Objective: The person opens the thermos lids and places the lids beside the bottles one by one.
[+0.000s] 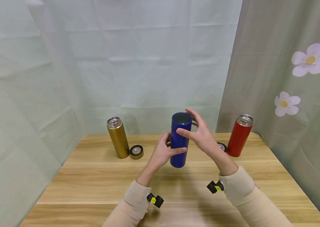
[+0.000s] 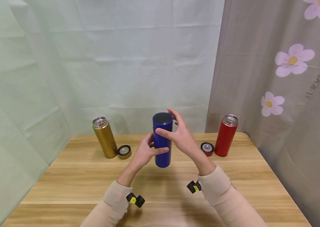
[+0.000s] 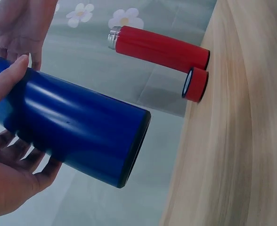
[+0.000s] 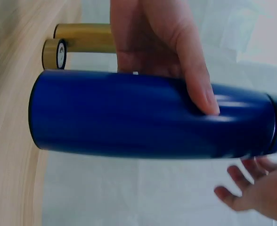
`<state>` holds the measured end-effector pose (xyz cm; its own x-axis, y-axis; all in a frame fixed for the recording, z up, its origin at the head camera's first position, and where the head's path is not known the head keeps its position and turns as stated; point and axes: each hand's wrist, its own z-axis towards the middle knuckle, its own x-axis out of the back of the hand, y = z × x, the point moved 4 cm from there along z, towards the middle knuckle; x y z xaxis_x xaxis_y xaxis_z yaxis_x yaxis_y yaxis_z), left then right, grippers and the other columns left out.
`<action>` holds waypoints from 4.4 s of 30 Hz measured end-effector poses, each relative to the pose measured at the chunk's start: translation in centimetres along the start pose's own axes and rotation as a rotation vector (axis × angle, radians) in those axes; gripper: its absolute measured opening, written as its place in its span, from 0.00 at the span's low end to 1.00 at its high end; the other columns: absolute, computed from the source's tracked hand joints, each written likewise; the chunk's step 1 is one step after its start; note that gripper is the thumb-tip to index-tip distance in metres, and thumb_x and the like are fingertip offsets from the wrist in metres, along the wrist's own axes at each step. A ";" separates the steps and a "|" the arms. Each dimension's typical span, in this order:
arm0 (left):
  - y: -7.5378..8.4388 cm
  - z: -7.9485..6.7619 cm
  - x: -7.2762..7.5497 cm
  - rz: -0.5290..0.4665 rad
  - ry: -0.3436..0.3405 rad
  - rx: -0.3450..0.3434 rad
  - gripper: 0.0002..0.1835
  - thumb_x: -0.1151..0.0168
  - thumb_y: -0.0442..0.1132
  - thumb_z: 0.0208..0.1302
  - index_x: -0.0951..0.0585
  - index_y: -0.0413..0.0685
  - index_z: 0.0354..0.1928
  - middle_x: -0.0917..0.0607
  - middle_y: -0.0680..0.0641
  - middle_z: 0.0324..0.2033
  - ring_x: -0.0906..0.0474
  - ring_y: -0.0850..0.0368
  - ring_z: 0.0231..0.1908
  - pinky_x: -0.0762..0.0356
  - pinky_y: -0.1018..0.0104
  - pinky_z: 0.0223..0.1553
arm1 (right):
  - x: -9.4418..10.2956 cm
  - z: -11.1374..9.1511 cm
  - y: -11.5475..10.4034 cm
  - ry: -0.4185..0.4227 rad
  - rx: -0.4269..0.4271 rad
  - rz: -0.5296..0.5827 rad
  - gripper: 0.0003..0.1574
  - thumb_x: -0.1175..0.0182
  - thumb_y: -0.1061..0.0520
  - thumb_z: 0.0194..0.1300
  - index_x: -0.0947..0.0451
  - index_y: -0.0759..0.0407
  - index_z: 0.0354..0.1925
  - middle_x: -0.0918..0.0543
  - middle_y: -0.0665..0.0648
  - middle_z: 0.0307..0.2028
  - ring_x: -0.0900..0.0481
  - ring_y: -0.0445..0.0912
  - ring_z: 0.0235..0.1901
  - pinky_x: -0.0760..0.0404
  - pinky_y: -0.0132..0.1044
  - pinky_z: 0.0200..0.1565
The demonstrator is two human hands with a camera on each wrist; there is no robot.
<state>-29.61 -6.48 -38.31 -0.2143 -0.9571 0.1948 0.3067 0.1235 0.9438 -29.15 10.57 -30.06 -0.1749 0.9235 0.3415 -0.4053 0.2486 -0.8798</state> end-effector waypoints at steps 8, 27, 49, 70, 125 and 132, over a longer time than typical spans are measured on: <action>-0.1 0.0 -0.1 -0.001 0.018 -0.013 0.44 0.20 0.51 0.58 0.30 0.55 0.74 0.19 0.47 0.61 0.21 0.48 0.61 0.24 0.42 0.63 | -0.6 0.0 -0.3 0.053 -0.021 0.016 0.53 0.27 0.38 0.63 0.39 0.50 0.77 0.30 0.60 0.71 0.35 0.63 0.71 0.33 0.74 0.64; 0.0 -0.1 0.2 -0.002 -0.117 -0.007 0.44 0.21 0.49 0.59 0.32 0.56 0.76 0.20 0.47 0.63 0.23 0.48 0.63 0.28 0.40 0.67 | 1.5 0.8 0.3 -0.264 0.006 0.191 0.43 0.32 0.50 0.68 0.36 0.47 0.76 0.24 0.56 0.68 0.26 0.56 0.68 0.33 0.67 0.68; -0.2 0.1 -0.1 0.011 -0.051 0.003 0.45 0.21 0.51 0.59 0.32 0.53 0.76 0.20 0.45 0.63 0.22 0.46 0.63 0.25 0.41 0.65 | 0.1 0.3 -0.3 -0.047 -0.010 0.079 0.49 0.27 0.40 0.64 0.35 0.51 0.75 0.25 0.59 0.67 0.32 0.62 0.69 0.30 0.70 0.64; 0.0 -0.1 0.1 -0.011 -0.009 0.023 0.44 0.21 0.54 0.58 0.30 0.55 0.74 0.19 0.47 0.62 0.22 0.45 0.63 0.25 0.40 0.63 | 0.1 0.3 -0.3 -0.018 -0.024 0.024 0.56 0.27 0.37 0.63 0.42 0.51 0.78 0.31 0.62 0.71 0.36 0.64 0.71 0.34 0.72 0.66; -0.2 0.0 0.2 -0.024 0.032 0.014 0.44 0.22 0.52 0.60 0.31 0.54 0.75 0.20 0.47 0.63 0.22 0.47 0.62 0.25 0.41 0.63 | -0.3 0.6 -0.3 -0.025 0.015 -0.018 0.66 0.29 0.27 0.59 0.48 0.51 0.81 0.36 0.61 0.75 0.40 0.60 0.73 0.40 0.66 0.72; -0.2 0.0 0.1 -0.010 0.031 0.010 0.42 0.21 0.52 0.60 0.29 0.54 0.73 0.19 0.47 0.61 0.21 0.48 0.61 0.24 0.42 0.63 | -0.7 0.7 -0.6 0.076 -0.022 -0.041 0.56 0.25 0.42 0.63 0.47 0.59 0.74 0.37 0.65 0.72 0.39 0.64 0.71 0.36 0.69 0.68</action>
<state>-29.73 -6.63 -38.46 -0.1884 -0.9659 0.1776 0.2955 0.1167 0.9482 -29.43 9.56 -29.49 -0.0900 0.9316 0.3522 -0.3905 0.2923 -0.8730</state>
